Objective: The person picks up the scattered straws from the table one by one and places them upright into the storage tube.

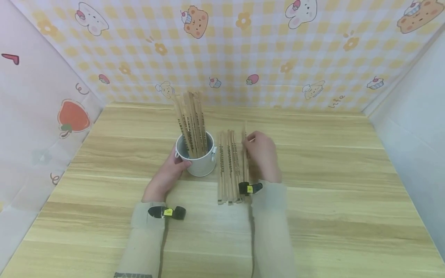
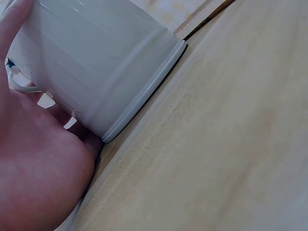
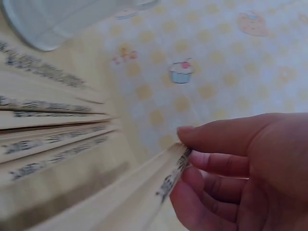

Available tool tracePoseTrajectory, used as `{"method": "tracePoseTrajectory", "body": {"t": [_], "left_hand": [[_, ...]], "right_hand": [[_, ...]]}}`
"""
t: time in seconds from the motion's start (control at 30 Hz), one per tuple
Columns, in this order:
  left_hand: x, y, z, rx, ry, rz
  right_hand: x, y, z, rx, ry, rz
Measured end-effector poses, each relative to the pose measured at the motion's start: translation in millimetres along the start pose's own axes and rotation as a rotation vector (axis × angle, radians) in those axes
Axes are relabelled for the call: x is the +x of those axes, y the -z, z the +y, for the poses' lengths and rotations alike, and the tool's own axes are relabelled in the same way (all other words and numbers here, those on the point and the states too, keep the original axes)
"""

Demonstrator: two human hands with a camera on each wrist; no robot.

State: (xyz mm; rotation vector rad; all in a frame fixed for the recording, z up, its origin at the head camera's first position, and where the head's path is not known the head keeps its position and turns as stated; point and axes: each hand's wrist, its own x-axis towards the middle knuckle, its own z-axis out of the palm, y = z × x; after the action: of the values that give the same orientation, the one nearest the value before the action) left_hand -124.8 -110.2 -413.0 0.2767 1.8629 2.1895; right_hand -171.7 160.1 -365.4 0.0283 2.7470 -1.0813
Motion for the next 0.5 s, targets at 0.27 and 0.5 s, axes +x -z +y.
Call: {"method": "tracePoseTrajectory", "body": {"t": [0.27, 0.5], "left_hand": [[5.5, 7.6, -14.9, -0.01, 0.001, -0.003], [6.2, 7.9, -17.6, -0.016, -0.009, -0.002]], "right_hand": [[-6.5, 14.6, -13.1, 0.105, 0.031, 0.133], [-19.7, 26.0, -30.5, 0.183, 0.128, 0.32]]}}
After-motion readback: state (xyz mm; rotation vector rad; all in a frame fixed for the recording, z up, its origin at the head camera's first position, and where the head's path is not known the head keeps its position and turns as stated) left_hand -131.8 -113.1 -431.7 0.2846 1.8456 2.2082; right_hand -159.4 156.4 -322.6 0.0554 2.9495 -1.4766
